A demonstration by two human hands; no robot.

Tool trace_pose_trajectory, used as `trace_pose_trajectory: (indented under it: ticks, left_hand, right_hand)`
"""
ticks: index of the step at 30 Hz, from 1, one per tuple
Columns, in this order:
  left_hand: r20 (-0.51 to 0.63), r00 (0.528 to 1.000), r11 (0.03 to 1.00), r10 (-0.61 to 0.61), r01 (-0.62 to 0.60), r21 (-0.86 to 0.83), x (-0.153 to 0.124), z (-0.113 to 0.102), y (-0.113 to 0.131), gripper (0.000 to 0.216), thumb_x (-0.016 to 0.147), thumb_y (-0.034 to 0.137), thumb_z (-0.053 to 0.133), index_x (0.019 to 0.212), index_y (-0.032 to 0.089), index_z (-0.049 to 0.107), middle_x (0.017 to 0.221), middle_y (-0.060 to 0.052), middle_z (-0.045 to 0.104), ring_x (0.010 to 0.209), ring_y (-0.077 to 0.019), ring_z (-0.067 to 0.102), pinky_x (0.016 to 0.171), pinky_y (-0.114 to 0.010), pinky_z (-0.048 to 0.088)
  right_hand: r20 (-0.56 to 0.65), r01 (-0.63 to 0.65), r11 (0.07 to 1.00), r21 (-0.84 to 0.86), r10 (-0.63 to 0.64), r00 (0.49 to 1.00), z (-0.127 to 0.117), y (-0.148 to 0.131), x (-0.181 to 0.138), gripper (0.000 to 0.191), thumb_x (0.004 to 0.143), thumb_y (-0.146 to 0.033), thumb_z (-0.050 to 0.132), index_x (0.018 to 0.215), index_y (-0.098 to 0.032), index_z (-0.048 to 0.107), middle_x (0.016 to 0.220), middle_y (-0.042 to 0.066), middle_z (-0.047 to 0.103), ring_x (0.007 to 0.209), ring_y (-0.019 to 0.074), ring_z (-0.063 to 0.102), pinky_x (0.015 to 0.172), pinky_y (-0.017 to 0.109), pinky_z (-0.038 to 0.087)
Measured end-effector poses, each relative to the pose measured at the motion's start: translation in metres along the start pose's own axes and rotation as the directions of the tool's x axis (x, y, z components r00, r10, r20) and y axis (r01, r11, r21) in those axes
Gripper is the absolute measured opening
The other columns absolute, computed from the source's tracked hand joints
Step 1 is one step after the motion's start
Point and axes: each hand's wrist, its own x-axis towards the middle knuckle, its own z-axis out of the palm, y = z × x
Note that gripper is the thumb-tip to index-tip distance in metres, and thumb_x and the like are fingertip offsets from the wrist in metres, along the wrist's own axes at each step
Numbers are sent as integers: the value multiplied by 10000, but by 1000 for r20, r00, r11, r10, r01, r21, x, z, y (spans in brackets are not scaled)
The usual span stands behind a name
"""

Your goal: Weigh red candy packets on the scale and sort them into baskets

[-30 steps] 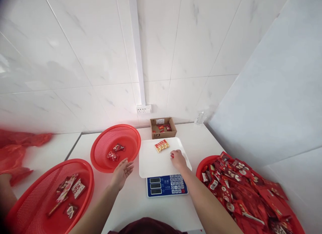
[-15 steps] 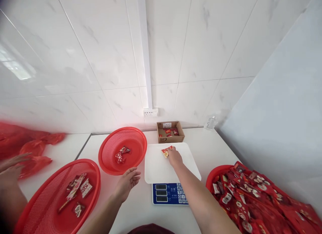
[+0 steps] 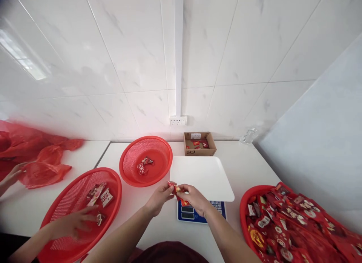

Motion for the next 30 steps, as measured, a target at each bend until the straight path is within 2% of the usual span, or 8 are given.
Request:
trace_pose_trajectory:
  ticks: [4, 6, 9, 12, 17, 20, 24, 30]
  left_hand:
    - [-130, 991, 993, -25, 10, -113, 3, -3, -12, 314, 745, 439, 634, 888, 160, 628, 842, -52, 669, 818, -169, 597, 779, -271, 421]
    - [-106, 992, 980, -71, 49, -194, 0, 2, -14, 334, 746, 431, 639, 937, 158, 607, 848, -63, 668, 779, -174, 612, 749, -286, 448]
    - [-22, 987, 948, -162, 149, -282, -9, 14, -12, 350, 772, 445, 603, 1002, 184, 567, 894, -59, 668, 754, -174, 629, 716, -312, 485]
    - [81, 980, 931, -179, 195, -308, -19, 23, -9, 366, 780, 482, 581, 1010, 198, 559, 928, -57, 670, 785, -181, 642, 732, -330, 500]
    - [137, 975, 921, -176, 213, -328, -22, 19, -15, 292, 718, 322, 695, 956, 195, 583, 842, -39, 684, 750, -188, 654, 766, -352, 500]
    - [182, 969, 892, -168, 227, -390, -22, 17, -16, 257, 746, 290, 659, 969, 178, 597, 878, -53, 693, 815, -200, 660, 829, -363, 484]
    - [288, 937, 826, -197, 317, -466, -24, 21, -10, 276, 789, 353, 594, 989, 163, 604, 925, -72, 699, 923, -209, 649, 897, -354, 458]
    - [398, 903, 776, -161, 364, -514, -31, 29, -6, 257, 816, 352, 567, 1020, 201, 608, 964, -44, 700, 928, -193, 649, 890, -359, 464]
  right_hand:
    - [-353, 51, 998, 47, -31, 935, 2, 6, -2, 421, 694, -503, 610, 972, -187, 600, 844, 47, 639, 748, 171, 618, 672, 293, 494]
    - [-430, 115, 992, -47, -124, 894, 6, 3, -3, 386, 704, -467, 600, 973, -190, 599, 859, 44, 639, 767, 173, 619, 702, 299, 497]
    - [-405, 137, 943, -304, -258, 877, 18, -3, -7, 302, 709, -353, 596, 972, -208, 619, 942, 47, 661, 841, 190, 626, 795, 339, 488]
    - [-358, 119, 868, -483, -320, 877, 28, -5, -13, 332, 704, -237, 582, 1032, -222, 631, 1063, 64, 665, 989, 212, 607, 917, 374, 437]
    - [-233, 128, 914, -384, -231, 945, 26, -2, -24, 502, 686, -222, 618, 1185, -232, 575, 1188, 67, 629, 1077, 208, 586, 950, 360, 432]
    - [-264, 135, 956, -261, -205, 942, 21, -3, -28, 504, 712, -307, 612, 1203, -210, 549, 1133, 74, 653, 1020, 203, 613, 888, 344, 475]
    - [-487, 152, 924, -350, -318, 813, 23, -1, -27, 384, 773, -370, 530, 1123, -218, 577, 990, 54, 676, 852, 182, 637, 803, 340, 501]
    - [-490, 140, 767, -626, -527, 694, 37, 6, -24, 379, 801, -204, 408, 1138, -217, 580, 1061, 64, 647, 999, 201, 572, 926, 391, 430]
